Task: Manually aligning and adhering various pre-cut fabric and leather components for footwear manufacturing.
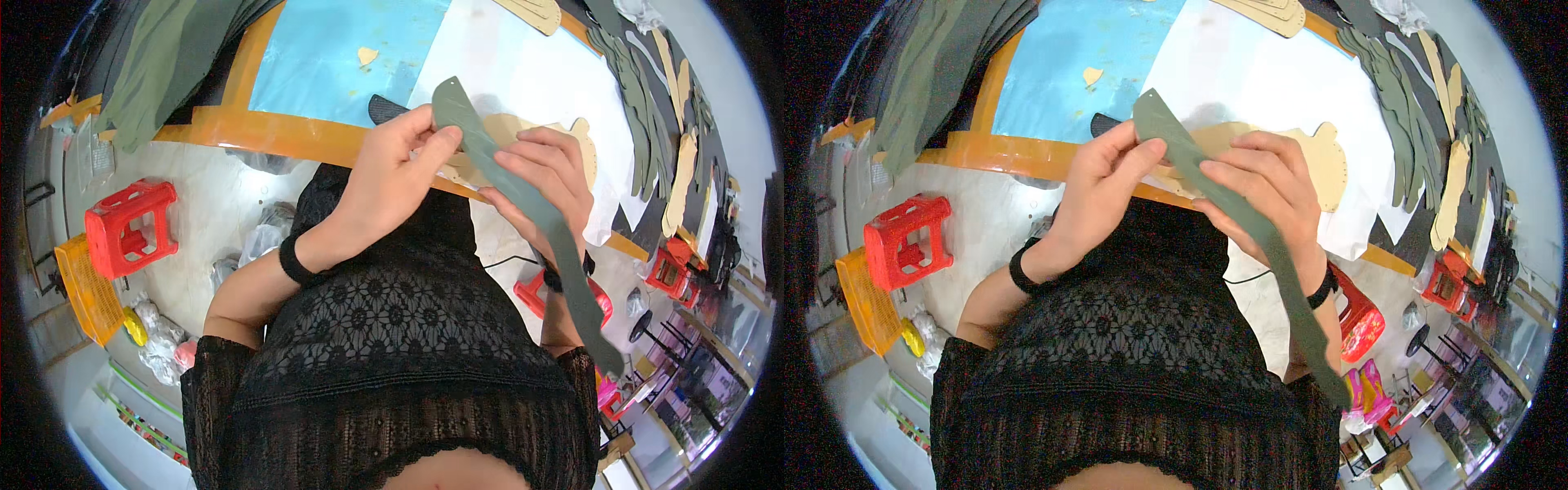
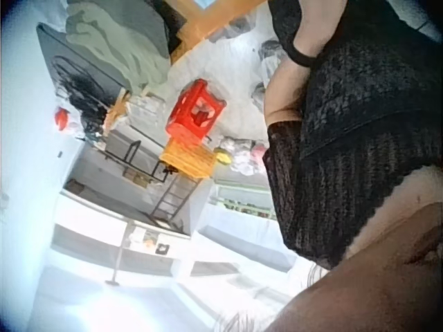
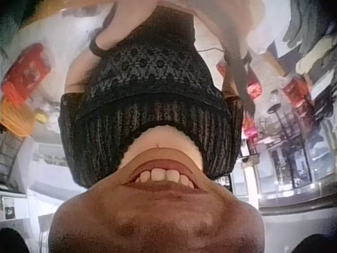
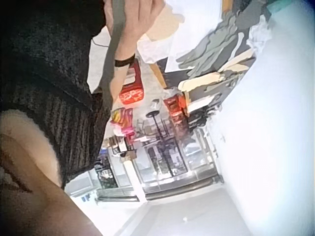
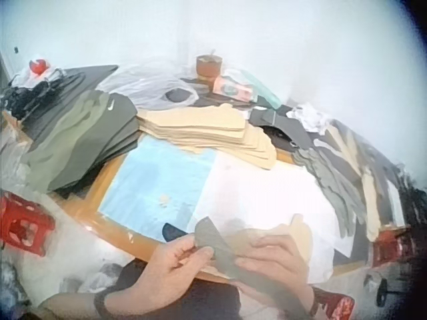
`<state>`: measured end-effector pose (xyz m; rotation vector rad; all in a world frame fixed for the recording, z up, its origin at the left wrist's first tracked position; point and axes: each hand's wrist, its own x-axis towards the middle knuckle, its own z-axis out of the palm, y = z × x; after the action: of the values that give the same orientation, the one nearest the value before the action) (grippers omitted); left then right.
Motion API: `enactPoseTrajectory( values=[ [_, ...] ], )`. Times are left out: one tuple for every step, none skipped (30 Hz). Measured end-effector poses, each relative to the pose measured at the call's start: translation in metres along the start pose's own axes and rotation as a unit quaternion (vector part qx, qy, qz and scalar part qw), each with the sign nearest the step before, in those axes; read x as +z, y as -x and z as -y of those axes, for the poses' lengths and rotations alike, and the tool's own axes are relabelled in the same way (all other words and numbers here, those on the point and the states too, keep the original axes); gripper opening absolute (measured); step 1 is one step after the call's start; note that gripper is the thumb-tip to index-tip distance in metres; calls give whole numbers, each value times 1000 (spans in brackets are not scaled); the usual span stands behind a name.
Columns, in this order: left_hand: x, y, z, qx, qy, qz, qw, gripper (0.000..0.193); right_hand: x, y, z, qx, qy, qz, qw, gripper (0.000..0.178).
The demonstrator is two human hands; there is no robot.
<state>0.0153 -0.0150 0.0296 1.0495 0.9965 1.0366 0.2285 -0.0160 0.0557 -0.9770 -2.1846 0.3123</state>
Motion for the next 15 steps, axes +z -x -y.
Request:
enactPoseTrajectory(
  values=[
    [1, 1, 1, 14, -42, -3, 999, 22, 0, 2, 1, -3, 29, 5, 1000, 45],
    [1, 3, 0, 12, -42, -7, 999, 22, -1, 3, 2, -4, 26, 7, 1000, 45],
    [1, 4, -1, 41, -112, 6, 993, 19, -4, 4, 1, 3, 41, 7, 999, 44],
    [1, 6, -1, 70, -181, 20, 981, 16, -7, 5, 0, 10, 57, 8, 998, 43],
    [0, 7, 2, 108, -252, 33, 961, 14, -14, 5, -3, 22, 55, -7, 998, 43],
    [-1, 7, 4, 107, -253, 34, 961, 14, -23, 7, -8, 37, 56, -24, 997, 43],
    [-2, 9, 7, 175, -324, 64, 928, 17, -31, 11, -19, 33, 17, -47, 998, 45],
    [-4, 10, 11, 240, -391, 94, 883, 21, -35, 17, -25, 77, -76, -86, 990, 44],
    [-5, 9, 15, 270, -407, 105, 866, 27, -33, 16, -23, 130, -185, -100, 969, 44],
    [-7, 9, 18, 269, -406, 107, 867, 27, -30, 15, -20, 180, -290, -113, 933, 43],
    [-11, 9, 20, 292, -411, 115, 856, 26, -23, 13, -18, 182, -289, -113, 933, 43],
    [-13, 9, 23, 314, -417, 122, 844, 25, -13, 11, -18, 213, -330, -71, 917, 41],
    [-16, 9, 24, 314, -416, 124, 844, 25, -3, 8, -17, 243, -368, -29, 897, 39],
    [-18, 8, 25, 314, -427, 145, 835, 24, 7, 3, -15, 244, -368, -31, 897, 39],
    [-20, 8, 27, 312, -439, 164, 826, 22, 17, -2, -13, 283, -387, -6, 878, 37]
  ],
)
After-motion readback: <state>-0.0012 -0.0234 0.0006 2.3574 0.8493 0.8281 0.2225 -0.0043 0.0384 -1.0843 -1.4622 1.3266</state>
